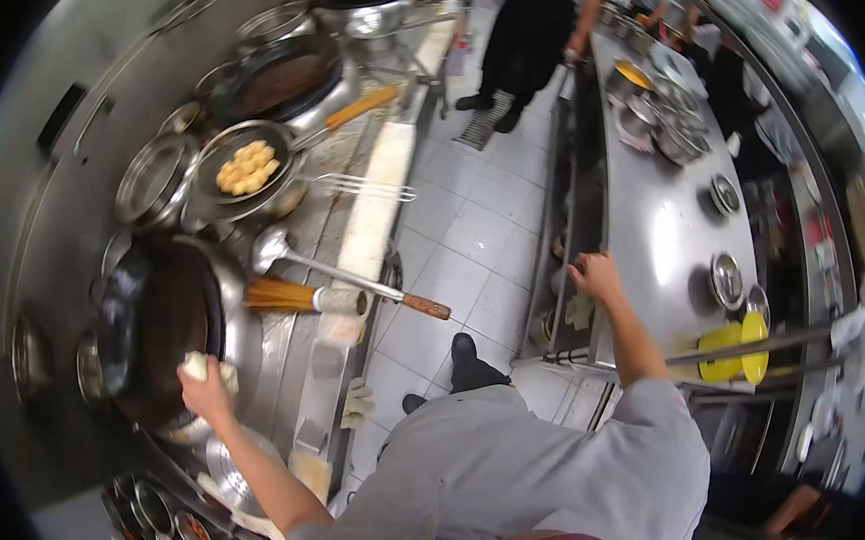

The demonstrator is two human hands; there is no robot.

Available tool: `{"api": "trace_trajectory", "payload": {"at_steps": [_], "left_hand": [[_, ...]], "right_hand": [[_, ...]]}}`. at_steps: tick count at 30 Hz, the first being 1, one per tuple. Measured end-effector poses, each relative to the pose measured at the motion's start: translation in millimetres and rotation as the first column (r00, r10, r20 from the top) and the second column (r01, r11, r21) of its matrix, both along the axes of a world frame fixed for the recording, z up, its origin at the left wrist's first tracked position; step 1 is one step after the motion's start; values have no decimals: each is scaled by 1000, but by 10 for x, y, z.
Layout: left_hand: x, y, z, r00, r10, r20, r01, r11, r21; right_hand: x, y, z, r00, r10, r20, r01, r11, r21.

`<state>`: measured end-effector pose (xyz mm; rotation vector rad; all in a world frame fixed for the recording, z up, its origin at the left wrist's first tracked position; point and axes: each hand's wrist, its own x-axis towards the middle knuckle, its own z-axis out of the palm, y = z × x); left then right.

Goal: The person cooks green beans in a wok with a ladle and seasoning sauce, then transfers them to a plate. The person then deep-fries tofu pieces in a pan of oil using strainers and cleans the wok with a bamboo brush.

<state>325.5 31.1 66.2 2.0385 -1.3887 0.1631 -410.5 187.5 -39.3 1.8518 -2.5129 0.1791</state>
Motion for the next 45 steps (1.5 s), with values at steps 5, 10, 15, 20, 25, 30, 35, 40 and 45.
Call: {"api": "trace_trajectory", "payload": {"at_steps": [5, 10, 15, 20, 25, 30, 35, 40, 45], "left_hand": [[-19, -30, 81, 1000, 15, -16, -14, 995, 98], [15, -75, 52, 1000, 14, -9, -13, 993, 118], [-79, -76, 122, 1000, 26, 10, -27, 986, 165], [-142, -84, 156, 999, 36, 23, -39, 983, 177], [-151, -80, 198, 999, 32, 21, -35, 977, 208], [-114, -105, 184, 1000, 21, 15, -24, 974, 226], [-154, -83, 231, 999, 28, 16, -31, 966, 256], [-103, -113, 177, 1000, 28, 9, -30, 968, 249], [0, -157, 97, 999, 27, 32, -33, 976, 214]], "right_hand": [[-1, -30, 35, 1000, -5, 10, 4, 997, 74], [-36, -1, -25, 1000, 2, -4, -2, 999, 54], [-29, -1, -1, 999, -31, -27, 33, 995, 90], [-2, 11, 39, 999, -47, 10, 45, 995, 89], [25, 23, 87, 999, -41, 0, 41, 996, 78], [8, 35, 57, 999, -33, 1, 33, 997, 70], [-28, 18, -43, 999, -38, -8, 38, 998, 47], [-47, -1, -17, 995, -91, -29, 94, 990, 107], [48, -146, 34, 999, -35, 32, 30, 991, 131]]}}
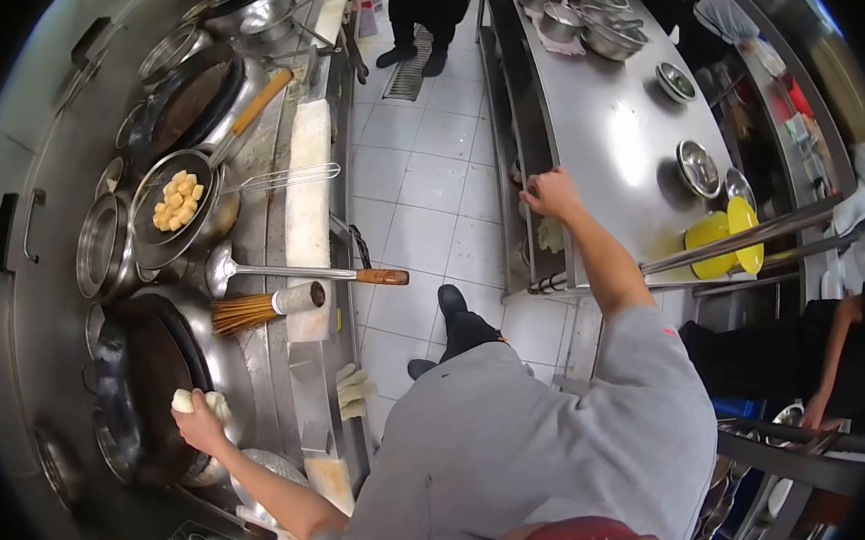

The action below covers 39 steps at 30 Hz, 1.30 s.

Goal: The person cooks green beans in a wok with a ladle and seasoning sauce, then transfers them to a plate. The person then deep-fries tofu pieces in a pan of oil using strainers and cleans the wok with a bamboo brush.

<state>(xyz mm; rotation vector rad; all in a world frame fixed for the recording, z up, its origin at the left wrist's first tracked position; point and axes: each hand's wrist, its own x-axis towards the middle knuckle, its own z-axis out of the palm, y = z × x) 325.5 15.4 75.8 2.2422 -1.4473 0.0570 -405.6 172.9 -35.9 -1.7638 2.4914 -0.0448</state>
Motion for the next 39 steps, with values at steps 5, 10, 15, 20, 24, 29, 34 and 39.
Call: {"api": "trace_trajectory", "payload": {"at_steps": [5, 10, 15, 20, 24, 29, 34, 39], "left_hand": [[-21, 15, 0, 998, 48, 31, -49, 998, 43], [114, -37, -100, 971, -213, 107, 221, 973, -69], [157, -176, -240, 953, -239, -185, 237, 971, -31], [54, -133, -124, 929, -230, -289, 246, 969, 20], [42, -77, -20, 916, -198, -348, 227, 973, 44], [-163, 59, 126, 998, 2, 66, -9, 995, 97], [-67, -5, 27, 996, 35, 85, -41, 997, 62], [-50, 1, 5, 995, 38, 88, -42, 998, 50]], "right_hand": [[-110, 109, -147, 998, -39, -53, 38, 999, -15], [-63, 183, -101, 996, -17, -87, 13, 999, -48], [-43, 192, -65, 997, -62, -51, 60, 997, -44], [-53, 157, -102, 996, -42, -81, 40, 999, -29], [-47, 169, -50, 995, -23, -96, 21, 1000, -16], [-55, 158, -55, 995, -27, -95, 27, 1000, 3], [-37, 145, -11, 996, -33, -82, 35, 999, 21], [-51, 107, -16, 998, -47, -39, 48, 998, 28]]}}
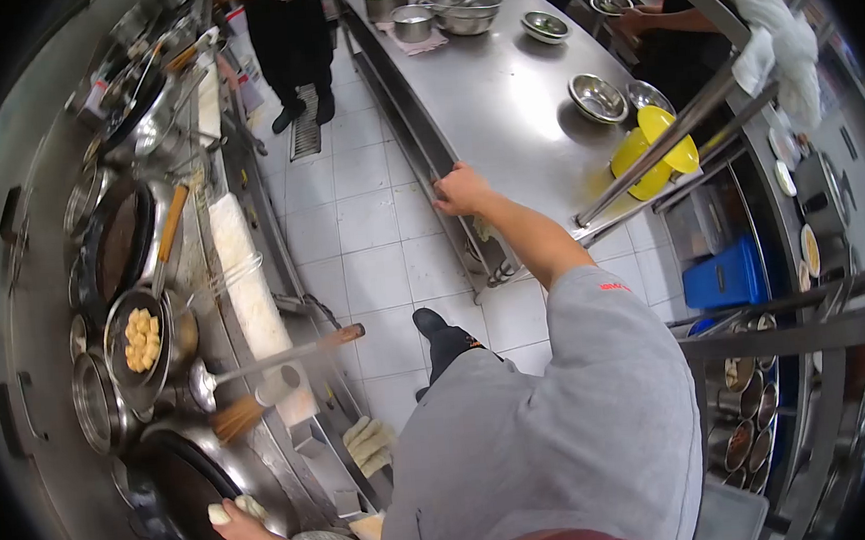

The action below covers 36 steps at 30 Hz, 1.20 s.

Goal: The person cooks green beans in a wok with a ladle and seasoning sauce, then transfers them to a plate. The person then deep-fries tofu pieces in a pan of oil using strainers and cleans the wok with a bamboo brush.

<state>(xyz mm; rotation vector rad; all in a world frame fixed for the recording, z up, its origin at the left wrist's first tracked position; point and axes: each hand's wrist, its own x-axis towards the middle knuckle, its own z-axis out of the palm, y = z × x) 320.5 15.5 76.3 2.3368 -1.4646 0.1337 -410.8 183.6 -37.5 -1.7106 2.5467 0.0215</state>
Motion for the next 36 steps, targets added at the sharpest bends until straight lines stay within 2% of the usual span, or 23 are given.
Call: {"api": "trace_trajectory", "payload": {"at_steps": [1, 2, 5, 7, 9, 12, 15, 17, 18, 19, 20, 21, 23, 25, 27, 28, 30, 31, 33, 35, 36], "left_hand": [[-56, 32, 32, 1000, 9, 3, -9, 1000, 0], [-49, 46, 35, 1000, 17, 10, -17, 1000, 0], [34, -13, -51, 1000, 9, -14, -10, 999, -38], [-75, 48, 33, 999, 42, -32, -43, 999, -28], [-1, 16, -16, 999, 43, -2, -43, 999, -28], [40, -4, -108, 999, 18, 32, -15, 997, -78], [-9, 27, -82, 996, 69, -55, -74, 994, -80], [-42, 51, -172, 1000, -24, -16, 16, 929, -369], [-189, 79, -146, 977, -205, -62, 162, 896, -413], [-449, 156, -89, 921, -377, -102, 291, 837, -463], [-806, 227, 14, 761, -498, -417, 388, 863, -322], [-1188, 314, 101, 519, -498, -695, 520, 829, -206], [-2074, 323, 86, 82, -362, -929, 756, 629, -178], [-2802, 188, -105, -5, -211, -978, 932, 354, -81], [-3368, 31, -431, 147, -91, -985, 973, 191, 127], [-3535, -85, -595, 241, -89, -967, 966, 123, 229], [-3651, -339, -826, 423, -115, -899, 904, -15, 428], [-3679, -374, -794, 461, -204, -863, 873, -69, 483], [-3621, -447, -946, 574, -207, -793, 796, -90, 599], [-3591, -414, -903, 584, -276, -763, 768, -116, 630], [-3594, -431, -848, 587, -312, -747, 752, -131, 646]], "right_hand": [[7, 10, 4, 1000, -3, 7, 3, 1000, 10], [-73, 4, -181, 1000, 21, -8, -21, 998, -61], [-100, -13, -195, 1000, -2, 16, 2, 1000, -8], [45, -21, 72, 999, -31, -11, 32, 996, 78], [22, -18, -25, 1000, 8, 16, -7, 998, -58], [14, -25, -10, 998, 0, 62, 4, 998, -61], [-42, -1, -152, 996, 44, -77, -45, 999, -8], [-22, -1, -75, 997, 32, -64, -29, 998, 55], [5, -28, -40, 998, 27, -56, -22, 996, 82], [5, -50, -20, 999, 23, -24, -21, 994, 107], [-54, -98, -1, 1000, 28, 1, -28, 991, 132], [-128, -153, -41, 998, 38, 56, -42, 996, 80], [-299, -337, 52, 996, 26, 80, -30, 998, 49], [-621, -546, 47, 994, 100, 32, -100, 995, 0], [-883, -668, 9, 990, 141, 7, -141, 990, -23], [-960, -718, -12, 988, 155, 0, -155, 988, -25], [-1053, -738, -27, 986, 166, 17, -164, 983, -88], [-1022, -703, 26, 985, 167, 40, -159, 976, -147], [-1051, -682, 24, 981, 167, 95, -135, 952, -274], [-1091, -679, -22, 974, 169, 151, -94, 909, -406], [-1110, -676, -33, 970, 173, 172, -87, 904, -419]]}}
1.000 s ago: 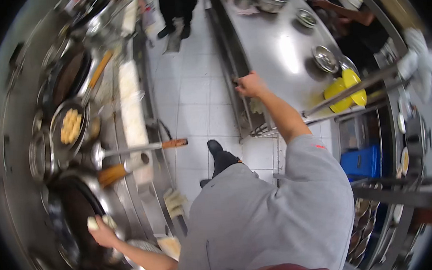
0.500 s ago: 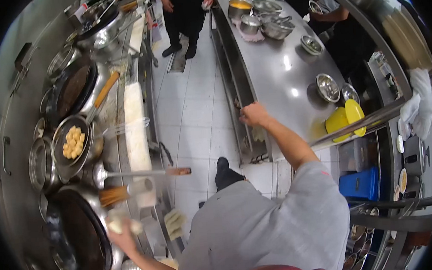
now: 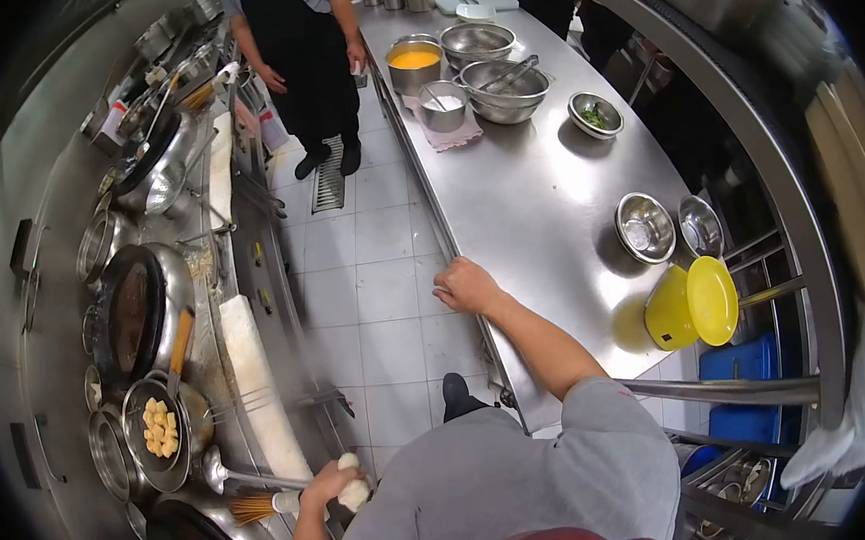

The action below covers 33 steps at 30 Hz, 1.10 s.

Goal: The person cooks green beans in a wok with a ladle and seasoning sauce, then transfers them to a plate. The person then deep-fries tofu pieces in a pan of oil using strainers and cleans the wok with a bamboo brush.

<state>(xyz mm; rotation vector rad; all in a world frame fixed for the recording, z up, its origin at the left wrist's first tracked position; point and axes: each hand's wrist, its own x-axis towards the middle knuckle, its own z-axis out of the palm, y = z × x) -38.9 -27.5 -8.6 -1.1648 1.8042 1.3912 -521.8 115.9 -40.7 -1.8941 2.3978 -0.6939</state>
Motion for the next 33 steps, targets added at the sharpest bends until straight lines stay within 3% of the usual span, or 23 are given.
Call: {"api": "trace_trajectory", "payload": {"at_steps": [3, 5, 7, 9, 11, 12, 15, 17, 18, 20, 23, 28, 31, 33], "left_hand": [[146, -66, 236, 996, 15, 93, -3, 992, -127], [482, -69, 87, 989, 117, 90, -118, 993, -4], [466, 27, 325, 956, 76, 285, -59, 996, -66], [437, 21, 478, 941, 8, 337, 15, 998, -66], [445, 27, 591, 968, 92, 234, -99, 995, 20], [734, -15, 238, 961, 157, 227, -156, 987, -20], [187, -74, 852, 973, 210, 92, -211, 977, -2], [-107, -253, 1003, 989, 145, 13, -145, 989, 37], [-230, -396, 1022, 1000, -13, 15, 13, 1000, 15], [-590, -546, 1153, 984, -2, -178, 10, 999, 42], [-1274, -810, 1562, 970, -94, -223, 78, 994, -79], [-1758, -1355, 1338, 822, 27, -569, -149, 974, -169], [-1860, -1669, 1060, 728, 234, -644, -337, 941, -40], [-1884, -1821, 909, 653, 345, -675, -434, 900, 40]], "right_hand": [[-27, 11, 52, 997, 12, 77, -12, 1000, -10], [-3, -9, 23, 994, -8, 112, 16, 997, -73], [4, -6, 115, 990, 17, 138, -6, 996, -84], [29, -26, 150, 987, 13, 158, 1, 996, -85], [42, -26, 199, 983, -8, 181, 20, 998, -66], [56, -7, 210, 988, -12, 154, 20, 998, -51], [74, -51, 231, 996, -23, 82, 26, 999, -30], [69, -58, 216, 998, -33, 51, 34, 999, -23], [76, -69, 209, 998, -42, 50, 42, 999, -5], [73, -88, 190, 997, -59, 45, 58, 998, 31], [59, -95, 144, 999, -23, 44, 22, 999, 36], [74, -173, 70, 991, -31, -127, 50, 987, 154], [46, -183, -47, 963, 28, -269, 57, 952, 302], [50, -256, 45, 966, 70, -251, 79, 839, 539]]}}
